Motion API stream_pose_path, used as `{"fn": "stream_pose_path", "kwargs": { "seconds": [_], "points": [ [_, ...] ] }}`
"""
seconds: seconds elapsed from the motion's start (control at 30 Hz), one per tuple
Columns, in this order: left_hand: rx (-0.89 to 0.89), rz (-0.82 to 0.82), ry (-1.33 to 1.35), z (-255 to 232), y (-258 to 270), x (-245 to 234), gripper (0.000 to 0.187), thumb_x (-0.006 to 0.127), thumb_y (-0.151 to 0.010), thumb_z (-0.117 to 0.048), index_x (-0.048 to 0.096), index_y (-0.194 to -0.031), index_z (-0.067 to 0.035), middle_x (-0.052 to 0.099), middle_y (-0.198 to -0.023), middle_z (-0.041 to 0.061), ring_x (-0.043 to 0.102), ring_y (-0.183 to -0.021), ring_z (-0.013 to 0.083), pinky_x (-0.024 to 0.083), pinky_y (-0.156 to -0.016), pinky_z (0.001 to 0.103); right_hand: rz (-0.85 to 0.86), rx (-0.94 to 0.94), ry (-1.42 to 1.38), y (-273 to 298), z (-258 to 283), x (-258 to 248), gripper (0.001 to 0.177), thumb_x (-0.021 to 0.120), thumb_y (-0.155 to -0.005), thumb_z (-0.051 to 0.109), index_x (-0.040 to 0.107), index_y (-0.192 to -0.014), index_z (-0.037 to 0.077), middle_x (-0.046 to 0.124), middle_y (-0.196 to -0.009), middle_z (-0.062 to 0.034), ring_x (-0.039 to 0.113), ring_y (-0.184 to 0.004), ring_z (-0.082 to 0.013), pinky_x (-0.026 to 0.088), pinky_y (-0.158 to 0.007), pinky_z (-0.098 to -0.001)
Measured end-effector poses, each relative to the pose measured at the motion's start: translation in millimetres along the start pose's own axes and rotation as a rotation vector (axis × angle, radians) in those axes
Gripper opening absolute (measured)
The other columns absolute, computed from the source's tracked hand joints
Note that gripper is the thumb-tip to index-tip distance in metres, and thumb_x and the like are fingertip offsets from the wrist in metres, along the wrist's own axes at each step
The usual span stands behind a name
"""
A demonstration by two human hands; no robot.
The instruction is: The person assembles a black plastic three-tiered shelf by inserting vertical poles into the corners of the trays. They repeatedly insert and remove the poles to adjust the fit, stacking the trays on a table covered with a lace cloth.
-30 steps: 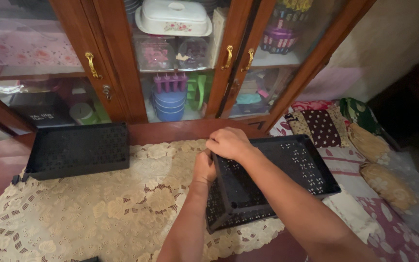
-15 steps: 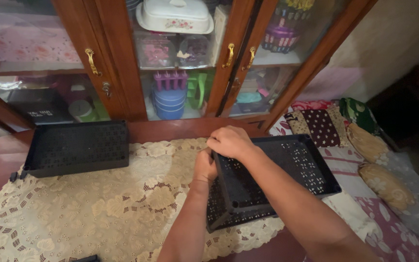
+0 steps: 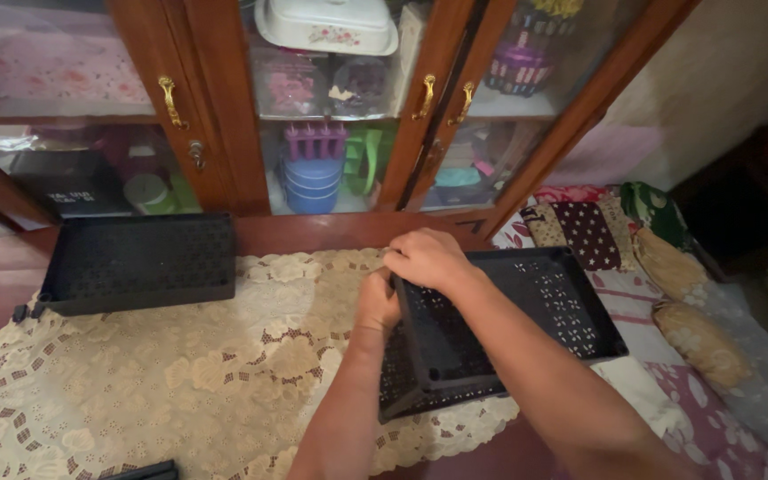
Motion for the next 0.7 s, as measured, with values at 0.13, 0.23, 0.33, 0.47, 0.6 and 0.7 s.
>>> {"fn": "stream_pose_path", "kwargs": {
  "seconds": [0.13, 0.23, 0.33, 0.47, 0.6, 0.7],
  "points": [
    [-0.131, 0.021, -0.073, 7.6, 3.3, 1.3, 0.036, 0.067, -0.085, -0.029, 0.069, -0.103, 0.002, 0.073, -0.076, 0.02, 0.067, -0.063, 0.0232, 0.051, -0.06, 0.039, -0.023, -0.037, -0.009, 2.0, 2.0, -1.6, 0.037, 0.054, -0.087, 0.04, 0.076, -0.089, 0.01, 0.074, -0.095, -0.0166, 0.068, -0.096, -0.0385, 0.052, -0.085, -0.052],
    [0.029, -0.007, -0.139, -13.9, 6.6, -7.1, 0.042, 0.065, -0.092, -0.027, 0.064, -0.124, 0.001, 0.072, -0.098, 0.025, 0.072, -0.089, 0.0348, 0.052, -0.075, 0.04, -0.031, -0.005, -0.083, 4.0, 2.6, -4.8, 0.038, 0.057, -0.084, 0.042, 0.074, -0.097, 0.011, 0.073, -0.097, -0.017, 0.068, -0.096, -0.0389, 0.052, -0.081, -0.0517],
    [0.132, -0.025, -0.039, -33.3, 20.1, -14.8, 0.047, 0.06, -0.099, -0.02, 0.054, -0.141, 0.0, 0.068, -0.12, 0.024, 0.067, -0.112, 0.0357, 0.05, -0.092, 0.042, 0.073, 0.028, -0.096, 6.2, 3.1, -7.1, 0.046, 0.056, -0.09, 0.051, 0.074, -0.096, 0.009, 0.074, -0.097, -0.0174, 0.069, -0.095, -0.0387, 0.053, -0.082, -0.0495],
    [0.064, 0.008, 0.143, -38.7, 24.4, -8.5, 0.037, 0.059, -0.095, -0.009, 0.059, -0.131, -0.003, 0.072, -0.115, 0.018, 0.068, -0.107, 0.0278, 0.052, -0.095, 0.039, -0.083, -0.051, -0.262, 23.9, 11.8, -33.8, 0.042, 0.06, -0.094, 0.046, 0.072, -0.106, 0.007, 0.072, -0.107, -0.0175, 0.069, -0.102, -0.0344, 0.053, -0.088, -0.0431],
    [-0.221, 0.116, 0.169, -29.0, 22.7, -11.2, 0.033, 0.056, -0.094, -0.007, 0.06, -0.127, -0.006, 0.071, -0.106, 0.013, 0.065, -0.085, 0.0198, 0.054, -0.077, 0.035, -0.432, -0.036, -0.692, 116.0, -24.1, -59.9, 0.028, 0.063, -0.1, 0.025, 0.067, -0.118, 0.004, 0.069, -0.118, -0.0077, 0.066, -0.109, -0.0189, 0.052, -0.094, -0.0336],
    [-0.021, 0.087, 0.009, -52.2, 22.6, -34.8, 0.033, 0.058, -0.092, -0.007, 0.064, -0.124, -0.005, 0.073, -0.107, 0.014, 0.065, -0.09, 0.0171, 0.053, -0.079, 0.033, -0.12, 0.111, -1.108, 203.5, -57.0, -21.2, 0.031, 0.057, -0.102, 0.022, 0.072, -0.089, -0.003, 0.074, -0.088, -0.0138, 0.071, -0.085, -0.0233, 0.056, -0.081, -0.0375]
  ]
}}
Point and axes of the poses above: each hand's wrist, its own y-axis away from the middle knuckle, its own x-axis out of the palm, z = x × y, the point moved 8 cm from there along -y, towards the middle knuckle
